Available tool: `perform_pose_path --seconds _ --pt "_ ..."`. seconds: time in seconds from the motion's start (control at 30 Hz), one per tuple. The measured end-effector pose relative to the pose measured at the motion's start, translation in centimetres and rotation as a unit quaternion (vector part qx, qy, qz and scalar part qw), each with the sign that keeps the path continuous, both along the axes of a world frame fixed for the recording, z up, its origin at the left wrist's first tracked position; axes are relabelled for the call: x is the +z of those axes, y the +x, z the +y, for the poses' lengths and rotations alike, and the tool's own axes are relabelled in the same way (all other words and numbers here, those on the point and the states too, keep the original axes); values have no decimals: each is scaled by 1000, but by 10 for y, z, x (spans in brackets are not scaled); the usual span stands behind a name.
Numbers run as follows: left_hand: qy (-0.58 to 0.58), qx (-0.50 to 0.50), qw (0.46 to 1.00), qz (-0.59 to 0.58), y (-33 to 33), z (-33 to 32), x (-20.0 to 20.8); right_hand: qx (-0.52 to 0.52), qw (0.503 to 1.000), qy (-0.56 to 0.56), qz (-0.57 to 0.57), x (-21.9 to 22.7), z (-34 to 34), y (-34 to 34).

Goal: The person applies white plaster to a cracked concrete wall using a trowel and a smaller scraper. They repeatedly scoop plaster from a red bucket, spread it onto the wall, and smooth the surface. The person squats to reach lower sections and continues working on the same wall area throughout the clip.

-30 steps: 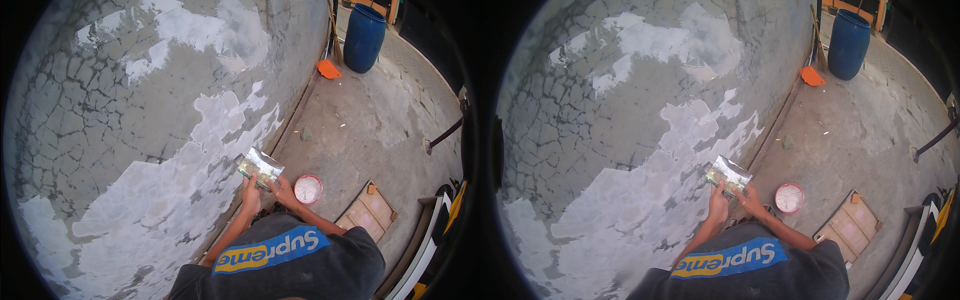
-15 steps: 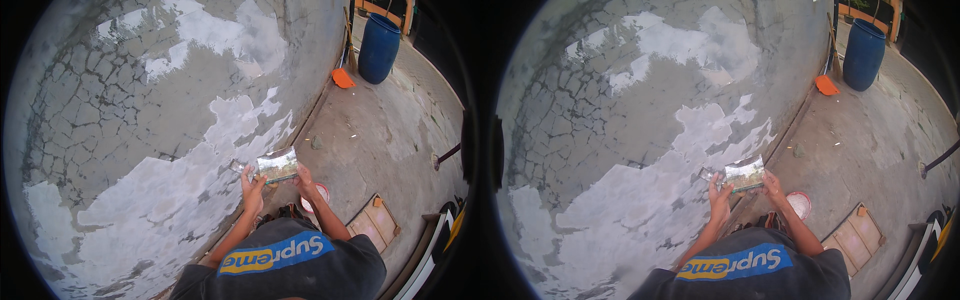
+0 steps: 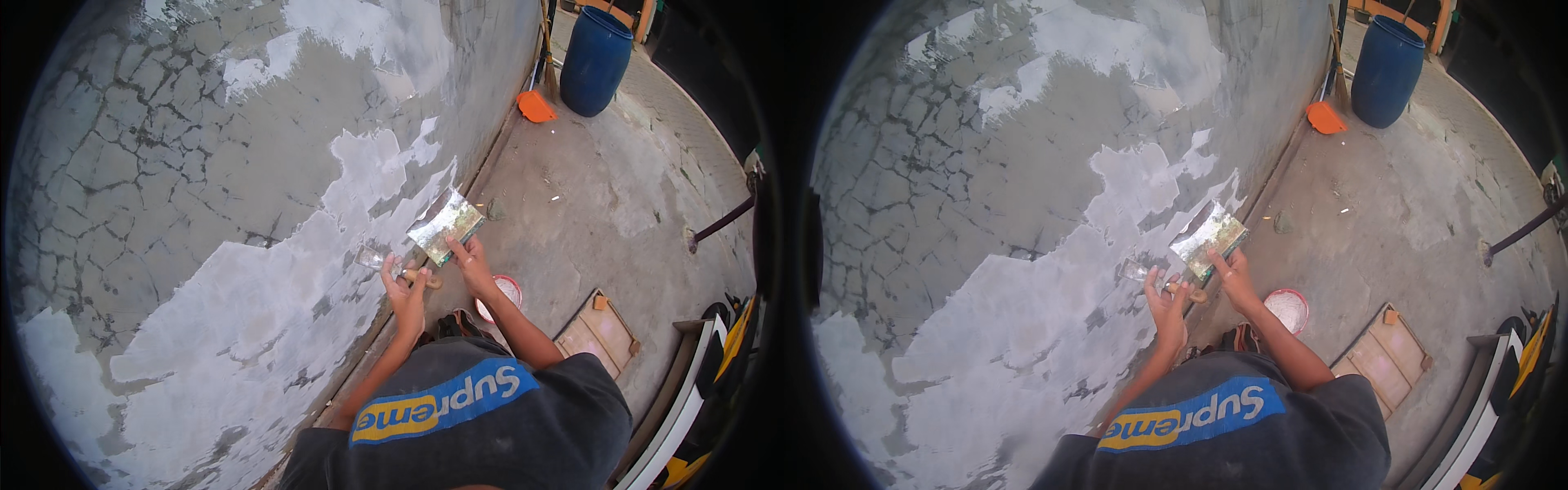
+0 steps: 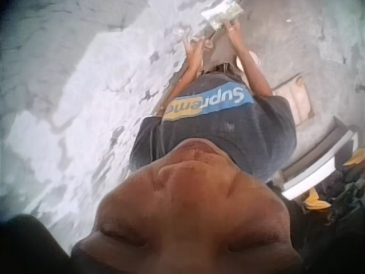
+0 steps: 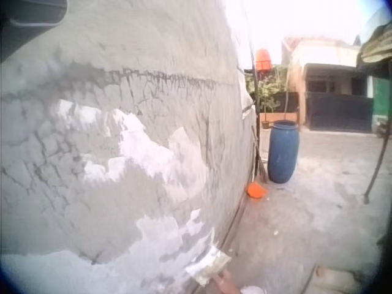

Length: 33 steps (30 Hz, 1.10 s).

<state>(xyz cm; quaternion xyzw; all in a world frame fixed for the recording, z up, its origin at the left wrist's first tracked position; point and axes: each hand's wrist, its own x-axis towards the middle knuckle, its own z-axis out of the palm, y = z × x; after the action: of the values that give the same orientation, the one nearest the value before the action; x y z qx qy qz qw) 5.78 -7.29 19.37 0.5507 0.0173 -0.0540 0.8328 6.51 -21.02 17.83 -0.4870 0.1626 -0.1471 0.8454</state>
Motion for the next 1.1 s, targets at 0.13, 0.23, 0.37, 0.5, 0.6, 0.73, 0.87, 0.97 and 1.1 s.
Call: perform_pose_path --seconds 0.13,0.23,0.37,0.5,0.6,0.73,0.87,0.97,1.1 --pt "48 -37 997 52 -9 49 -42 -46 991 -126 -6 12 -53 52" --pt "112 -47 990 79 -22 85 -63 -157 926 -344 -13 42 -88 108" --pt "126 -70 979 146 -28 116 -67 -275 804 -526 36 98 -86 162" --pt "107 -60 989 82 -26 136 -92 -298 799 -522 18 130 -46 189" --pt "134 -102 980 102 -23 150 -95 -342 770 -538 35 133 -37 204" --pt "154 -118 977 85 -21 158 -69 -315 768 -550 87 136 -50 216" --pt "219 -145 965 6 -13 169 -119 -282 839 -461 69 107 -87 226" --pt "239 -135 961 -40 -10 170 -125 -212 928 -304 27 109 -86 234" --pt "212 -166 963 10 -9 167 -87 -189 940 -284 12 108 -97 246"
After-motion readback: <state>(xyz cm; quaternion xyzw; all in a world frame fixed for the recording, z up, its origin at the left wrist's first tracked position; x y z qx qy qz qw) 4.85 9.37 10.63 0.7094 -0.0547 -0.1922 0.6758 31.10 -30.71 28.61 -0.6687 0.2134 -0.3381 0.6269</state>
